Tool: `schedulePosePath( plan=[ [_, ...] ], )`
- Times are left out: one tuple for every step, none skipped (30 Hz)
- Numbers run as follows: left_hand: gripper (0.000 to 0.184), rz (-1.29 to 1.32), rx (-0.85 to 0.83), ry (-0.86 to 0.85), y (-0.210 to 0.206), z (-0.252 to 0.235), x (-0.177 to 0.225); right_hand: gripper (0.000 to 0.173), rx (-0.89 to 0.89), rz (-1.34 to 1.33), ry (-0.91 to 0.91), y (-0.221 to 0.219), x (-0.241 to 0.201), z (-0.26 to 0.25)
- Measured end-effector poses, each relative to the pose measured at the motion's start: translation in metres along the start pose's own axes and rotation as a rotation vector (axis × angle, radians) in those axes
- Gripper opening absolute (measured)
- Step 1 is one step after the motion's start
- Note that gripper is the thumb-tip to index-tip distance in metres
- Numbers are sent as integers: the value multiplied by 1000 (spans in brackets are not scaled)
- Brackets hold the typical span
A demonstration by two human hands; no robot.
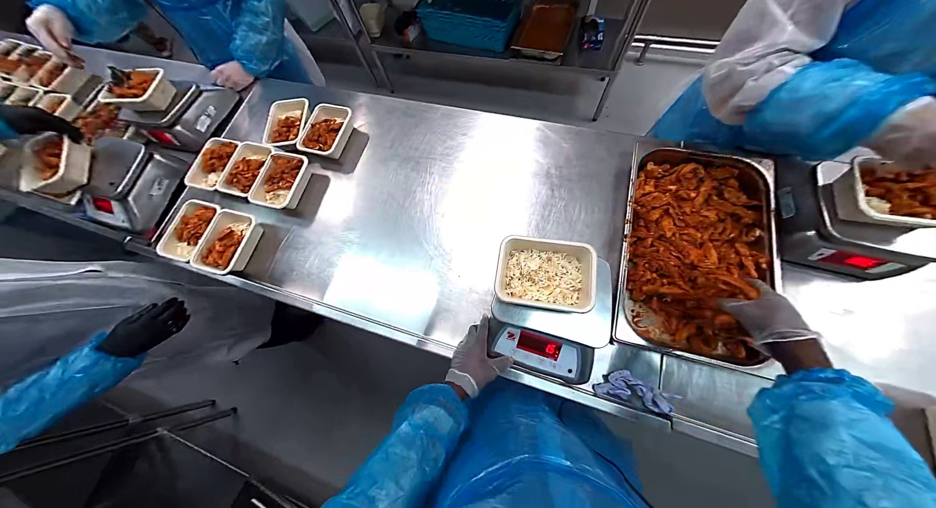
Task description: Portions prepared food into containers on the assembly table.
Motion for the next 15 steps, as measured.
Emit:
schedulePosePath(
  plan=[
    [108,-10,11,12,0,-1,3,65,5,-20,-17,1,7,0],
    [108,-12,25,18,-1,-2,5,65,15,-65,-36,2,12,2],
    [108,-10,32,25,-3,-3,7,64,28,-153,-61,2,15,5],
    [108,-11,45,33,-5,-3,7,63,39,-272,-97,1,21,9],
    [108,-6,60,41,-8,-3,6,64,50,-402,-140,-2,26,12],
    [108,-4,78,49,-10,-4,5,64,57,-528,-186,-6,33,14],
    [108,-6,96,61,-13,-4,5,62,62,-645,-226,-11,41,15],
    [108,-22,108,81,-15,-4,7,59,74,-756,-263,-14,48,16],
    [108,-35,118,101,-16,-5,9,54,88,-873,-293,-15,53,16],
    [107,-39,126,119,-17,-6,11,49,110,-982,-319,-17,56,16],
    [107,-43,135,130,-19,-8,12,46,124,-1075,-338,-18,61,15],
    [107,-48,141,135,-20,-8,12,45,129,-1142,-344,-20,66,14],
    [107,-55,148,131,-21,-7,12,43,142,-1174,-333,-20,67,15],
    [107,-68,154,119,-20,-7,11,42,152,-1172,-293,-18,62,19],
    [106,-74,162,102,-20,-8,9,45,158,-1133,-229,-14,56,21]
  ],
)
Point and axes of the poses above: each hand's wrist, its own z-axis away from the middle knuckle, its own y-axis out of the back of the hand, x = y × z, the point moved 2 cm from there along -z, towards the middle knuckle, and after that the axes turned 11 degrees about y, right-handed, at the moved point
